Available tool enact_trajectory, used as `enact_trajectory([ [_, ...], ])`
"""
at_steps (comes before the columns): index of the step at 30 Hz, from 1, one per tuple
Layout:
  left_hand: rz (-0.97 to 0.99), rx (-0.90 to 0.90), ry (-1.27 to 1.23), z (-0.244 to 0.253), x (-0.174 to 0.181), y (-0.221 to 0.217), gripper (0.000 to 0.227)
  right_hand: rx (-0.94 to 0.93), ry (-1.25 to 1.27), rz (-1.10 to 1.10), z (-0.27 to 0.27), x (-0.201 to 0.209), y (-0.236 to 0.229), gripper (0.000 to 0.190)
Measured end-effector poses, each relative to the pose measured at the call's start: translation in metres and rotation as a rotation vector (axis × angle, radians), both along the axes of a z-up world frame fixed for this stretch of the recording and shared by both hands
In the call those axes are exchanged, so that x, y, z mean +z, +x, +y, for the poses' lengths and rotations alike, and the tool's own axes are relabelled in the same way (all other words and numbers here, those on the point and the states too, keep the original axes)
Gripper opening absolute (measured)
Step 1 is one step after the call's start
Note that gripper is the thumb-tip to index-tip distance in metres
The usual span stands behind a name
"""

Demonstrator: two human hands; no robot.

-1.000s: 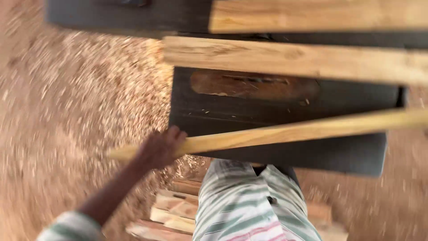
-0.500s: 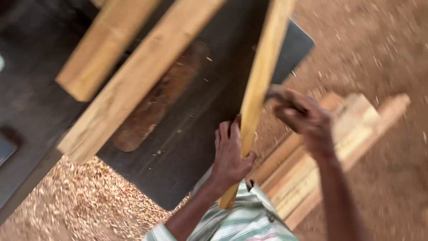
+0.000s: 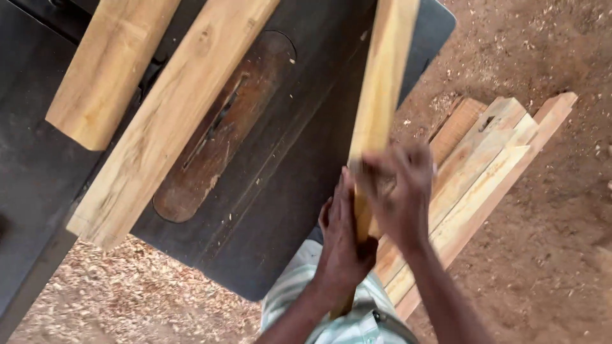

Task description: Measure and mark wood planks at a woodworking station.

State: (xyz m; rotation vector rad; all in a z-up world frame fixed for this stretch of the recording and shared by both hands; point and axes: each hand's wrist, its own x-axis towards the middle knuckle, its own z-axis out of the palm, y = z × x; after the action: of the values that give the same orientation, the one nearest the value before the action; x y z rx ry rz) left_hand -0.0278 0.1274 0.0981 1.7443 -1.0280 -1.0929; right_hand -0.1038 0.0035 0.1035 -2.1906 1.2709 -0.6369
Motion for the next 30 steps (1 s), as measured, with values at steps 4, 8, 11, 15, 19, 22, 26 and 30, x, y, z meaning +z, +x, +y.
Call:
enact_trajectory([
  [4, -0.021, -0.048, 0.071, -0.029, 0.006, 0.024, 0.117, 0.041, -0.142, -0.016, -0.035, -0.020, 0.017, 0.025],
  [8, 0.030, -0.064, 0.128, -0.029, 0.005, 0.021, 0.116, 0.034, -0.085, -0.119, -0.061, -0.006, 0.048, 0.024],
  [11, 0.104, -0.028, 0.104, -0.009, -0.007, 0.009, 0.116, 0.053, -0.101, -0.110, -0.054, -0.007, 0.040, 0.027],
  [15, -0.027, 0.038, -0.161, -0.020, -0.019, 0.017, 0.111, 0.055, -0.136, 0.019, -0.045, -0.002, 0.038, 0.025],
  [19, 0.031, -0.094, 0.160, -0.023, 0.006, 0.021, 0.116, -0.123, -0.064, 0.066, -0.081, -0.031, 0.033, 0.035],
  [22, 0.043, -0.101, 0.126, -0.030, 0.011, 0.030, 0.115, -0.067, -0.177, 0.059, -0.040, -0.027, 0.016, 0.034],
  [26, 0.028, -0.135, 0.171, -0.031, 0.008, 0.032, 0.112, 0.092, -0.241, -0.009, -0.040, -0.012, 0.027, 0.024],
  [30, -0.008, -0.110, 0.113, -0.049, 0.012, 0.048, 0.109, -0.123, -0.144, -0.078, -0.120, -0.028, 0.061, 0.035],
])
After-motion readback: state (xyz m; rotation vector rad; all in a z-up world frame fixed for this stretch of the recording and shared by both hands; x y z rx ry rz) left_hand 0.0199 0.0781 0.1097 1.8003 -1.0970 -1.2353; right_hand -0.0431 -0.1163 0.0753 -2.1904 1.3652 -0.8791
